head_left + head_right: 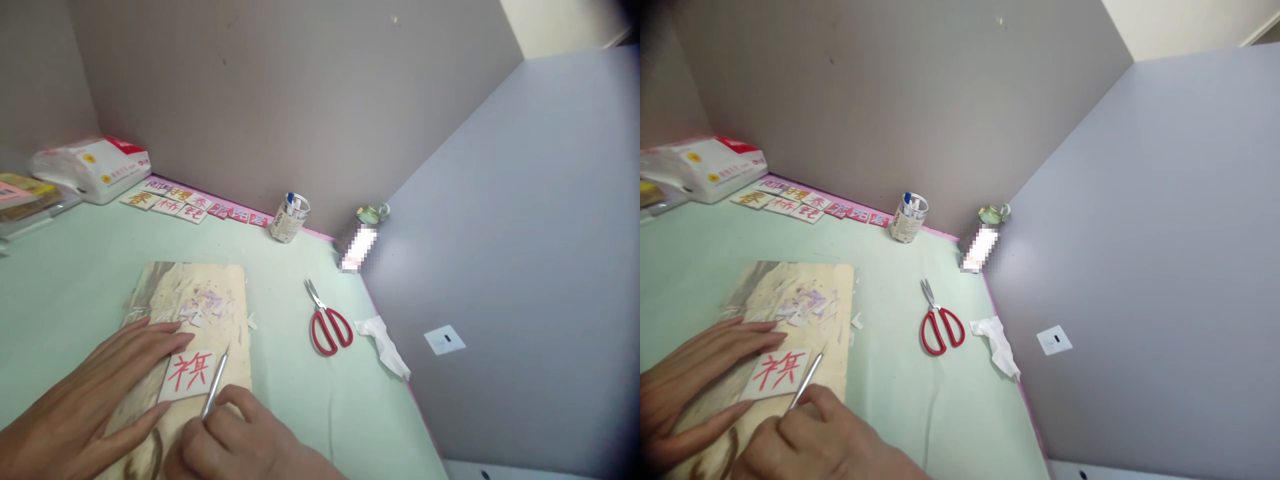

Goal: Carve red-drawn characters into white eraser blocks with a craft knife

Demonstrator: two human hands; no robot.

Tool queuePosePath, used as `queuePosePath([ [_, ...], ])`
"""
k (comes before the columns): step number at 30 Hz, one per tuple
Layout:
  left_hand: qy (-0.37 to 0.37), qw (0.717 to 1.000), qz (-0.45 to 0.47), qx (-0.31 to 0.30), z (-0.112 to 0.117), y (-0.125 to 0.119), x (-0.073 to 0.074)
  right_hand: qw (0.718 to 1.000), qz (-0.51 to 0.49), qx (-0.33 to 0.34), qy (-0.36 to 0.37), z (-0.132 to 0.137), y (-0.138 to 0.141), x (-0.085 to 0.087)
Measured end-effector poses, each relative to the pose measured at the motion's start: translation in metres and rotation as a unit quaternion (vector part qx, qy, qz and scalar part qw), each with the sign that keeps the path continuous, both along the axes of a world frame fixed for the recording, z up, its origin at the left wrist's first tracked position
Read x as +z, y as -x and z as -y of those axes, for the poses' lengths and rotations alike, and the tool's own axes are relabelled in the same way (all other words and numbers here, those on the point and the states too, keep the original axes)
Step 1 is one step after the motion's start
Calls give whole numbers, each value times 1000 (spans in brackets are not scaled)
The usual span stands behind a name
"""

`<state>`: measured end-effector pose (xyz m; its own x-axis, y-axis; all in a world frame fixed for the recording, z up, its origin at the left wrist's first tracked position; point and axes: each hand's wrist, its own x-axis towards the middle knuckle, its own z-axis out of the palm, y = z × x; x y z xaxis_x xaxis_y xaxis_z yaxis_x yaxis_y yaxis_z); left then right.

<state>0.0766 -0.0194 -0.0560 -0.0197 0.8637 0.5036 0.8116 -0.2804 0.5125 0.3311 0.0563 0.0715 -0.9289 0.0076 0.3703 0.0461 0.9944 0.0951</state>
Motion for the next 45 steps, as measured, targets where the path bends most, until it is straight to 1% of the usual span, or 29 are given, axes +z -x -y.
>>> queuePosePath([
  [6, -21, 1000, -23, -2, -2, 3, 5, 1000, -21, -2, -23, -3, -1, 0],
  [10, -25, 999, -23, -3, -2, 2, 7, 997, -58, 18, -38, -6, 0, -2],
  [13, -21, 1000, -19, -7, -2, 2, 8, 997, -63, 28, -39, -6, 0, -1],
  [18, -19, 1000, -8, -10, -2, 2, 6, 999, -34, 4, -30, -1, -2, 2],
  [24, -15, 1000, 3, -13, -1, 3, 4, 1000, 2, -3, -22, 3, -6, 6],
  [29, 16, 999, -20, -21, 2, 5, 10, 999, 27, -8, -27, 6, -7, 7],
  [33, 10, 999, -34, -5, 3, 5, 14, 999, 18, -17, -28, 6, -6, 7],
  [36, 14, 998, -58, -4, 1, 5, 16, 999, 29, -14, -13, 4, -6, 11],
  [38, -8, 999, -47, -5, -1, 6, 19, 1000, 27, -16, 2, 4, -8, 16],
  [39, -12, 999, -40, 1, -2, 6, 22, 1000, 12, -25, 13, 4, -11, 18],
  [40, -13, 999, -44, -6, -2, 7, 25, 999, -4, -38, 30, 5, -14, 19],
  [41, -14, 997, -60, -36, -2, 7, 30, 996, -25, -62, 55, 6, -18, 20],
  [42, 9, 994, -84, -71, -2, 7, 35, 989, -72, -94, 89, 6, -23, 20],
  [43, 18, 993, -88, -79, -2, 6, 40, 974, -127, -135, 127, 6, -28, 20],
  [44, 21, 993, -81, -87, -1, 4, 45, 958, -199, -140, 152, 5, -33, 21],
  [45, 20, 994, -60, -86, -1, 2, 50, 950, -211, -132, 191, 4, -36, 21],
])
